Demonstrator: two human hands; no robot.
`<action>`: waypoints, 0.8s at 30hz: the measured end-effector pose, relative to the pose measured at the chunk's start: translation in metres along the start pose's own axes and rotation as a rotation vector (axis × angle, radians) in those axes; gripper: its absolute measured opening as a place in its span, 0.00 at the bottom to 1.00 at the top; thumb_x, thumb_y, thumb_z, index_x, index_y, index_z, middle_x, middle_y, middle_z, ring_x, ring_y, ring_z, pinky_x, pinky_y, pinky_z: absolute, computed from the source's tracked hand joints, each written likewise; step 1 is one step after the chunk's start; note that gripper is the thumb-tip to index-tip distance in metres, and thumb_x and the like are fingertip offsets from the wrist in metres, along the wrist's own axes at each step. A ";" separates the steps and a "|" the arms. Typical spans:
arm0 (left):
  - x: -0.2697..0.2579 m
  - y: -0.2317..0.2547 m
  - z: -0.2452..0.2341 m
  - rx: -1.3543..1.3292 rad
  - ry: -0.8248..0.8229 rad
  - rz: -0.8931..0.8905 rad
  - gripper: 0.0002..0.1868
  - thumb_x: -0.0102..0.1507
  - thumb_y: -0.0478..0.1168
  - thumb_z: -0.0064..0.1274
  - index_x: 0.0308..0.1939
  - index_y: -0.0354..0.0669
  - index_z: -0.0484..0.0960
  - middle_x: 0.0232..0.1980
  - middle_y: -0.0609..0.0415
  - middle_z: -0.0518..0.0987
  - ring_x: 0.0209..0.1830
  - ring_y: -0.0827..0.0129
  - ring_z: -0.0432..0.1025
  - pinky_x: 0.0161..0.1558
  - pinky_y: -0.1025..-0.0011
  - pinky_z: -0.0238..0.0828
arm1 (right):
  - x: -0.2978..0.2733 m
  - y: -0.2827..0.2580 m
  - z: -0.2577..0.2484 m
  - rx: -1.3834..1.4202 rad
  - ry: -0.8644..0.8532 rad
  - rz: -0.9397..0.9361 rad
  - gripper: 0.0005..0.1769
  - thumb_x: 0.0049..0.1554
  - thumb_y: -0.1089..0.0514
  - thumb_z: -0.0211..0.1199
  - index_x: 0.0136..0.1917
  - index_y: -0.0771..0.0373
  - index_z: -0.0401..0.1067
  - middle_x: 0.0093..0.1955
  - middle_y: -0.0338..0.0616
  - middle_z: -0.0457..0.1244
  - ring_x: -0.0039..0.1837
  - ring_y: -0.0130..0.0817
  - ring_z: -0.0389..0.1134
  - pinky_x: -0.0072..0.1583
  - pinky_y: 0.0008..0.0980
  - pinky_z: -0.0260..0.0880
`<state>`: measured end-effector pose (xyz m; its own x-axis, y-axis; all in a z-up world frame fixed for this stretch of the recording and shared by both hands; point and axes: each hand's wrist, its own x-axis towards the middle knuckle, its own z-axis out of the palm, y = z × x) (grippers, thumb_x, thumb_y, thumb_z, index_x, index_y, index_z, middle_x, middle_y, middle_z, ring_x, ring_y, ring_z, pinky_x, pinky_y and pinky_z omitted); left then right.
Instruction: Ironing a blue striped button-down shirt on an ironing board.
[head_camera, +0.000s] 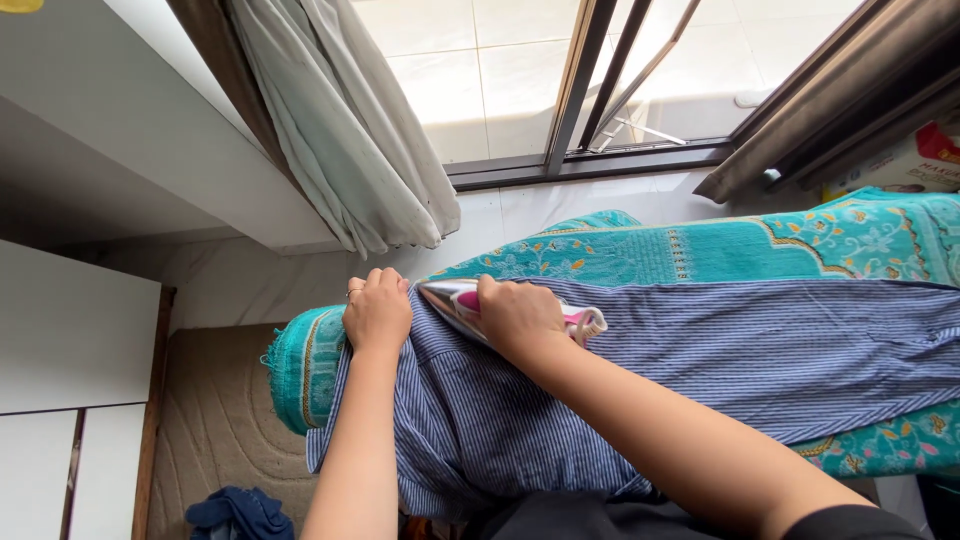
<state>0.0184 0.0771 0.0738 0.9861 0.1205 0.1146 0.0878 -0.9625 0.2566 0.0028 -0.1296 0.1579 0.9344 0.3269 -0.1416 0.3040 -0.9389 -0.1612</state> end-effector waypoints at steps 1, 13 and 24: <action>-0.001 0.000 0.002 0.004 -0.001 0.003 0.12 0.67 0.50 0.51 0.38 0.47 0.79 0.45 0.57 0.79 0.52 0.53 0.72 0.44 0.56 0.75 | 0.005 0.000 0.000 0.005 0.001 0.001 0.20 0.59 0.41 0.60 0.47 0.60 0.72 0.36 0.48 0.70 0.37 0.45 0.74 0.37 0.44 0.74; -0.002 -0.011 0.019 -0.042 0.026 -0.066 0.16 0.72 0.49 0.41 0.41 0.45 0.81 0.49 0.52 0.81 0.52 0.52 0.74 0.52 0.54 0.72 | -0.087 0.047 -0.029 -0.059 -0.185 -0.089 0.28 0.54 0.29 0.61 0.43 0.56 0.73 0.32 0.45 0.69 0.35 0.46 0.72 0.38 0.47 0.72; -0.004 -0.010 0.015 -0.033 0.089 -0.028 0.17 0.72 0.48 0.39 0.39 0.43 0.80 0.45 0.51 0.83 0.49 0.51 0.76 0.50 0.53 0.72 | -0.029 0.024 -0.024 0.021 -0.116 0.019 0.25 0.57 0.34 0.61 0.46 0.58 0.74 0.36 0.47 0.70 0.39 0.46 0.74 0.40 0.46 0.73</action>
<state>0.0157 0.0826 0.0560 0.9669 0.1693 0.1911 0.1086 -0.9502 0.2921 -0.0124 -0.1642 0.1815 0.9117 0.3208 -0.2567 0.2817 -0.9429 -0.1779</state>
